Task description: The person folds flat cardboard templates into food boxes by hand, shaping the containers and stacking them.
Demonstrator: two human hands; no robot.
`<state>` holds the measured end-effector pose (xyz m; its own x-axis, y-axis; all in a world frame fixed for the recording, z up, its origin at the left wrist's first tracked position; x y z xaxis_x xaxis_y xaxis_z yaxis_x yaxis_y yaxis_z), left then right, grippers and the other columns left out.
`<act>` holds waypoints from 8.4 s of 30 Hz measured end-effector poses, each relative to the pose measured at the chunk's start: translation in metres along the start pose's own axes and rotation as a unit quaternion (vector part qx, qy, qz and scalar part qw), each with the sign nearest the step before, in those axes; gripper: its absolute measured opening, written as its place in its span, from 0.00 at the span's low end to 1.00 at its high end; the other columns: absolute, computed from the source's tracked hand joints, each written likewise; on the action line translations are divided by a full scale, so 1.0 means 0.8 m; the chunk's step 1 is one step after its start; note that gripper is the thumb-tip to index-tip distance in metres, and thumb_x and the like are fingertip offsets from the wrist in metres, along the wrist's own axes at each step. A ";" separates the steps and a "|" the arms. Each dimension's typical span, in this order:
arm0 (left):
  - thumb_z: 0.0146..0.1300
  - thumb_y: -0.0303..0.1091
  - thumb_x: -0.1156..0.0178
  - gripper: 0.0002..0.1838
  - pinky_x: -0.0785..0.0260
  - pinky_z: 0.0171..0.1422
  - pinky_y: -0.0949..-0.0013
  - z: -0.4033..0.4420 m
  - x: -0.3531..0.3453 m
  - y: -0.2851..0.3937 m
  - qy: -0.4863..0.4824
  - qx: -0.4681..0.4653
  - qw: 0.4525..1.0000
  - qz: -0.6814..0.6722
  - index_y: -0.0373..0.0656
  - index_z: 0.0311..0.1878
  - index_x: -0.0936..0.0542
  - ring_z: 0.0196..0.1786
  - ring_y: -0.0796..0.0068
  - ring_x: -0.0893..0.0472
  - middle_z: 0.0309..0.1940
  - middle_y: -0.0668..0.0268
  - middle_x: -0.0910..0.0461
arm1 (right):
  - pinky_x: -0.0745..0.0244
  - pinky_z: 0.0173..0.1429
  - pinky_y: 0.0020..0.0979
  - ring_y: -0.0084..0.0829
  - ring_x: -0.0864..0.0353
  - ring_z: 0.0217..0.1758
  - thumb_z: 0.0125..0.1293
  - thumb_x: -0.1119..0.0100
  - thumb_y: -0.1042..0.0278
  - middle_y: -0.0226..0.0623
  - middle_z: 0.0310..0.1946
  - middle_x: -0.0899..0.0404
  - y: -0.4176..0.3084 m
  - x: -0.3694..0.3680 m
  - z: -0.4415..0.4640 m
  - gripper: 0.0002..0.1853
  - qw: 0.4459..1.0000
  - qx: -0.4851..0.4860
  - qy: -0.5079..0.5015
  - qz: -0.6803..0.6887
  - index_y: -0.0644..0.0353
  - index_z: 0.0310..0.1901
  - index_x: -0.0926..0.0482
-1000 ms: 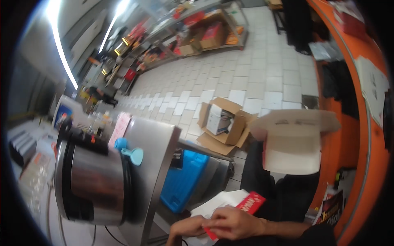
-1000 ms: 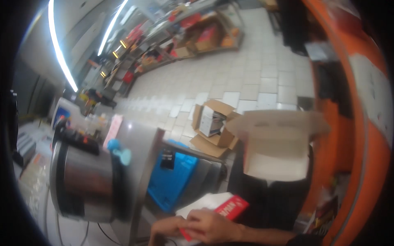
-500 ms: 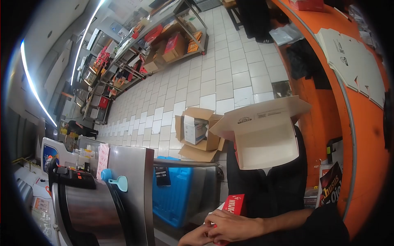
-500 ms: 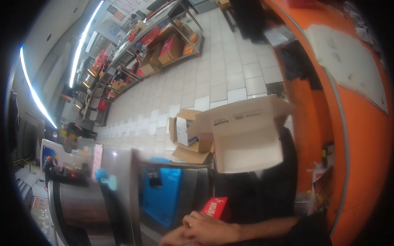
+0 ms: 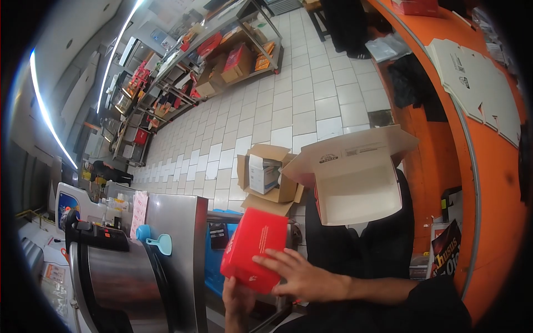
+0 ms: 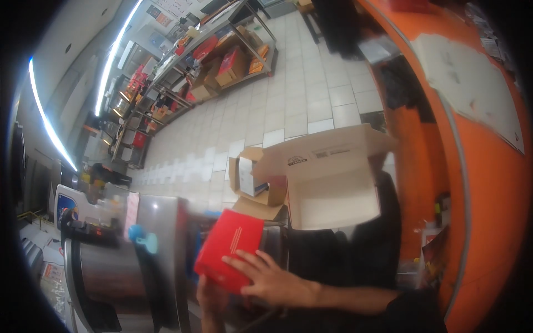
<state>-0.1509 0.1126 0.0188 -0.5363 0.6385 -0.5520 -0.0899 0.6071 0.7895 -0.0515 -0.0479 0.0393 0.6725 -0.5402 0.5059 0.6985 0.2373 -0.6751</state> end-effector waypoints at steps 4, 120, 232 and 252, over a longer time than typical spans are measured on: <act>0.74 0.36 0.46 0.25 0.24 0.62 0.46 0.007 -0.009 -0.019 -0.043 -0.040 0.994 0.095 0.38 0.70 0.35 0.62 0.51 0.22 0.64 0.53 0.27 | 0.32 0.66 0.43 0.44 0.29 0.65 0.51 0.25 0.73 0.43 0.61 0.30 0.025 0.016 -0.009 0.18 0.969 -0.050 0.136 0.202 0.51 0.44 0.19; 0.66 0.28 0.37 0.09 0.25 0.44 0.73 0.227 -0.178 -0.086 -0.174 -0.322 0.900 0.238 0.32 0.44 0.16 0.39 0.80 0.18 0.35 0.63 0.13 | 0.22 0.44 0.47 0.53 0.16 0.38 0.67 0.43 0.55 0.50 0.34 0.16 0.100 0.148 0.015 0.16 0.787 -0.397 0.276 -0.382 0.61 0.38 0.17; 0.59 0.24 0.33 0.13 0.35 0.70 0.49 0.048 -0.218 -0.076 -0.496 -0.102 0.751 0.424 0.34 0.48 0.17 0.57 0.55 0.19 0.47 0.53 0.15 | 0.36 0.73 0.39 0.48 0.33 0.72 0.49 0.23 0.55 0.50 0.68 0.30 0.046 0.615 -0.352 0.42 0.745 -0.512 -0.092 -0.417 0.52 0.68 0.28; 0.59 0.27 0.33 0.15 0.35 0.70 0.46 0.047 -0.235 -0.086 -0.581 -0.077 0.711 0.388 0.32 0.48 0.17 0.56 0.49 0.18 0.48 0.49 0.16 | 0.23 0.54 0.32 0.35 0.17 0.52 0.57 0.28 0.54 0.43 0.58 0.19 0.021 0.625 -0.376 0.27 0.724 -0.607 -0.010 -0.327 0.55 0.57 0.17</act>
<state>-0.0119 -0.0313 0.0584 0.5727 0.7676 0.2879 -0.2835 -0.1441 0.9481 0.2230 -0.5570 0.1198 0.3068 -0.2026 0.9300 0.1464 -0.9554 -0.2564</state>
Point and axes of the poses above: each hand's wrist, its own z-axis towards the middle knuckle, its own x-axis out of the back of the hand, y = z × x, the point moved 7 cm from there along z, towards the middle knuckle
